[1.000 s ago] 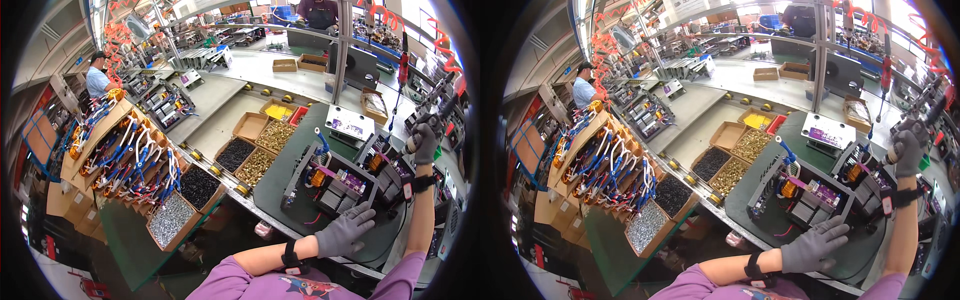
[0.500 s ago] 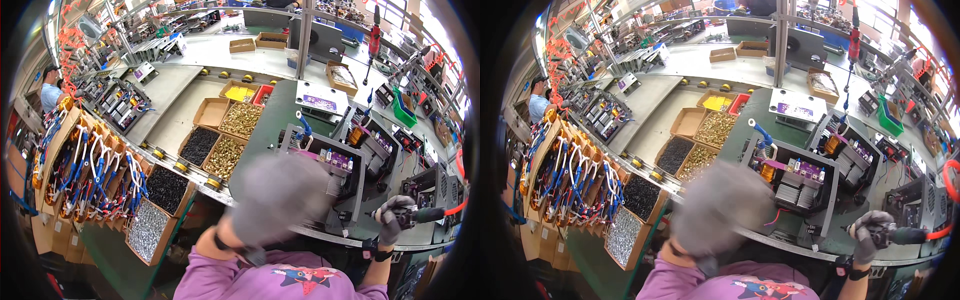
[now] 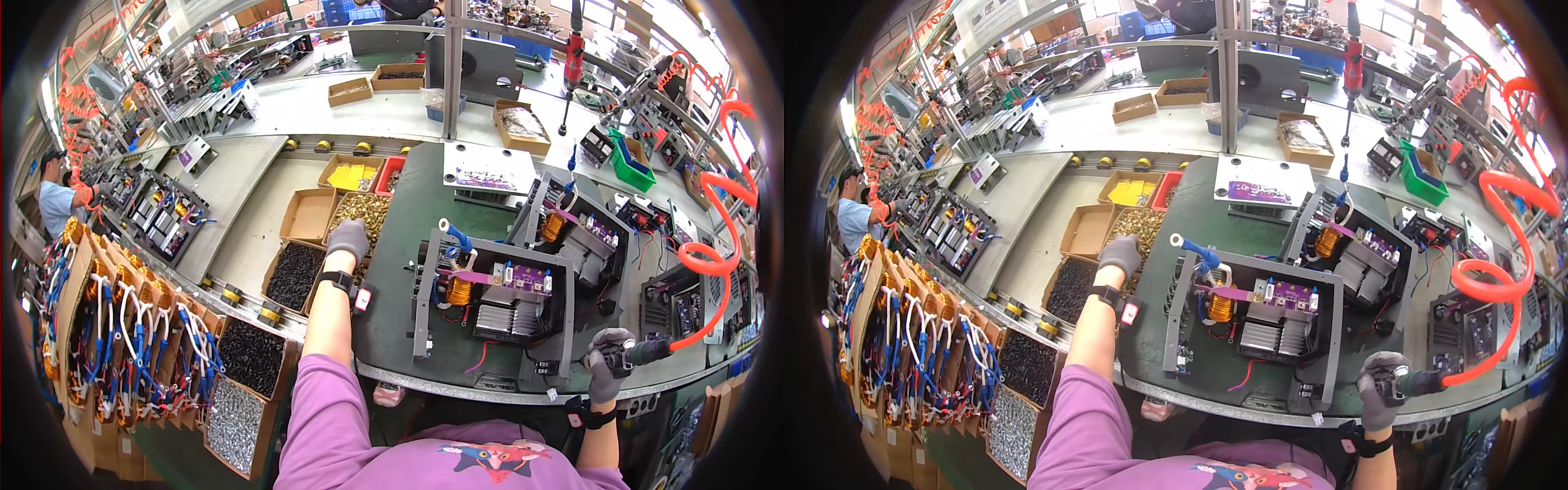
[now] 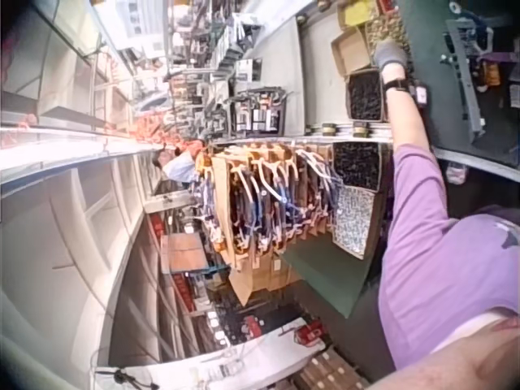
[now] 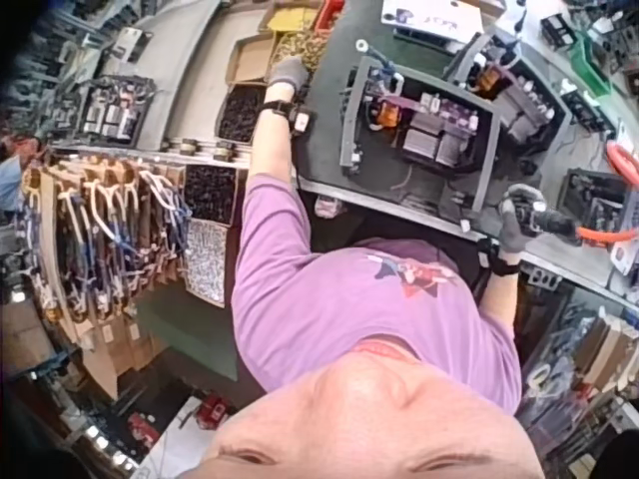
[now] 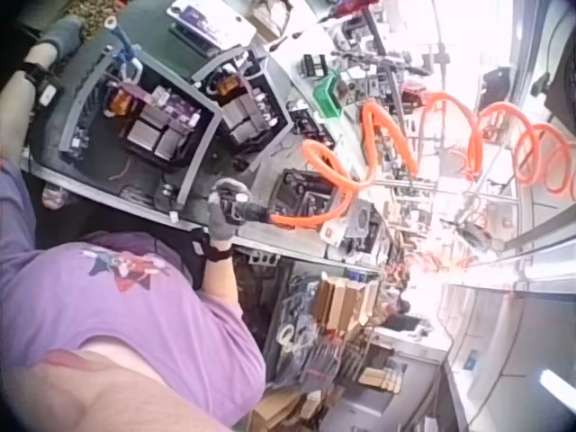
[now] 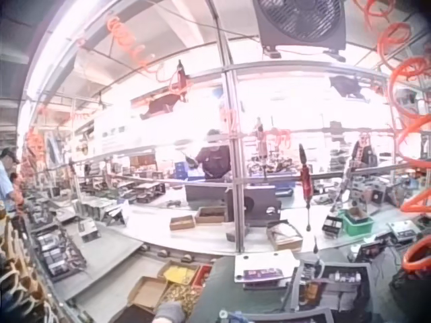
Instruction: The person uses a power screwdriver to drive screws into a metal housing, sets it aside, and picks up a circuit board and transformer. They place these components into a new housing and drive more screws into the assembly.
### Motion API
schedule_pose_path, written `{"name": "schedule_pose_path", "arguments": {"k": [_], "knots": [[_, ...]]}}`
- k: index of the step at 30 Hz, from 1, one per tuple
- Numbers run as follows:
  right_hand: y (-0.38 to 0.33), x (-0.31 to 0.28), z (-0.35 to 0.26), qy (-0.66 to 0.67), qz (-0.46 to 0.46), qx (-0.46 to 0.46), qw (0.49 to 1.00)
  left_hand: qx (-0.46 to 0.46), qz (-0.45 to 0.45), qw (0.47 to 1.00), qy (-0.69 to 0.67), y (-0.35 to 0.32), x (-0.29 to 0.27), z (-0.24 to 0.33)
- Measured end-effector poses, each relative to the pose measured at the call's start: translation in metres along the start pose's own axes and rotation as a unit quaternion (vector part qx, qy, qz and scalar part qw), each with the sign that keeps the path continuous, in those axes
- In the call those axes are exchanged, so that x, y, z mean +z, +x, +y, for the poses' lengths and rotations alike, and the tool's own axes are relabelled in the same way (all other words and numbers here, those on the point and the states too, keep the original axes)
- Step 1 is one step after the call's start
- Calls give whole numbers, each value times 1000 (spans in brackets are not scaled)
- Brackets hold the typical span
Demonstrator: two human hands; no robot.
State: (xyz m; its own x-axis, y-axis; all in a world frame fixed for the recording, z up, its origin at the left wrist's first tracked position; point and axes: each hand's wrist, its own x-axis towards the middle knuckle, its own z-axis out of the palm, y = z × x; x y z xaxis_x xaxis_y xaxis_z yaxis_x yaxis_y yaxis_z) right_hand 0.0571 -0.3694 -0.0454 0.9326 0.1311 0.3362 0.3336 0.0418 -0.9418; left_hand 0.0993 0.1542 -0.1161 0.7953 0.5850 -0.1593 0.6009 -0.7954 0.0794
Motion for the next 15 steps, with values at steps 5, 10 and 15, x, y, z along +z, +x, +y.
{"name": "schedule_pose_path", "arguments": {"k": [5, 10, 15], "knots": [[-10, -11, 25, -43, -2, -36, 998, -17, 69, 982, -172, 21, 20, -30], [-3, -5, 5, 0, -23, -9, 1000, -25, -10, 500, -866, 10, 33, -62], [6, -8, -2, 33, 44, -6, 998, 6, -40, 309, -950, -18, 14, -38]]}}
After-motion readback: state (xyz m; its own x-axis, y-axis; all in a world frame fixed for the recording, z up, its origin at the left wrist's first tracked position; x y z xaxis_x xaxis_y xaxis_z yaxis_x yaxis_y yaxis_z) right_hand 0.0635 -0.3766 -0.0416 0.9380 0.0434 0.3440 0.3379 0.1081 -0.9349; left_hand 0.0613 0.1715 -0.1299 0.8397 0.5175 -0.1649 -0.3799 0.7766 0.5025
